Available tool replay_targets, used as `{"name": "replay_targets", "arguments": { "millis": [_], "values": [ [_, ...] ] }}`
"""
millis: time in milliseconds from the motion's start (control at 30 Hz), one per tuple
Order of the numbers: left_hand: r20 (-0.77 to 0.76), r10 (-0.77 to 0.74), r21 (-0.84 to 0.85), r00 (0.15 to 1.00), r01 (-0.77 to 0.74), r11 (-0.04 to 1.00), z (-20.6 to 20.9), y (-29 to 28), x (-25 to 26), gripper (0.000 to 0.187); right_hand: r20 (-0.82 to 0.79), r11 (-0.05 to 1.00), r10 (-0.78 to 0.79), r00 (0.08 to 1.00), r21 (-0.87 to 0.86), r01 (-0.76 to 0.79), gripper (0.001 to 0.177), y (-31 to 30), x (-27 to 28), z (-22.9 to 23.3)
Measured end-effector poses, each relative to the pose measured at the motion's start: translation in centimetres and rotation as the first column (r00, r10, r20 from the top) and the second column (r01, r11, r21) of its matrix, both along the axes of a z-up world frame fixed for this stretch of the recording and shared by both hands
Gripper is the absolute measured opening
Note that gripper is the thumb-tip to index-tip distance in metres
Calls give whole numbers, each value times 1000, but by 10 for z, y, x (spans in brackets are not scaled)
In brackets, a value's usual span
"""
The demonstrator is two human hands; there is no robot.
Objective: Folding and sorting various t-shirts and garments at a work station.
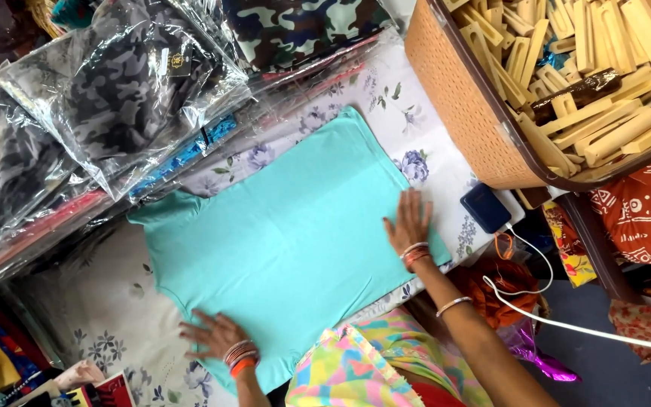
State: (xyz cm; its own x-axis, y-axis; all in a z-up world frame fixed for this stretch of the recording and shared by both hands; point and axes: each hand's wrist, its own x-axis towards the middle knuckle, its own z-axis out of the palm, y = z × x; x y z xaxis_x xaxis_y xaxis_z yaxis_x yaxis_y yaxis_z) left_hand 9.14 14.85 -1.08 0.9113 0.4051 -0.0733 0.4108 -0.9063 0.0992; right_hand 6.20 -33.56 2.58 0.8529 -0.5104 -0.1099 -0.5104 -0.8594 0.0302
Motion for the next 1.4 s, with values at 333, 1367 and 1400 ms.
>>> {"name": "replay_targets", "arguments": {
  "millis": [333, 1367, 1400],
  "values": [
    [49, -790, -171, 611, 785, 596, 10, -146, 51, 66, 151, 636, 695, 703, 329, -698, 77, 141, 77, -27],
    [90, -456, 46, 886, 453, 890, -33, -37, 184, 69, -10, 735, 660, 752, 216, -643, 84, 85, 216, -31],
    [90, -451, 45, 888, 449, 892, -31, -16, 192, 69, -10, 732, 663, 748, 215, -646, 84, 55, 220, -38]
  ]
}}
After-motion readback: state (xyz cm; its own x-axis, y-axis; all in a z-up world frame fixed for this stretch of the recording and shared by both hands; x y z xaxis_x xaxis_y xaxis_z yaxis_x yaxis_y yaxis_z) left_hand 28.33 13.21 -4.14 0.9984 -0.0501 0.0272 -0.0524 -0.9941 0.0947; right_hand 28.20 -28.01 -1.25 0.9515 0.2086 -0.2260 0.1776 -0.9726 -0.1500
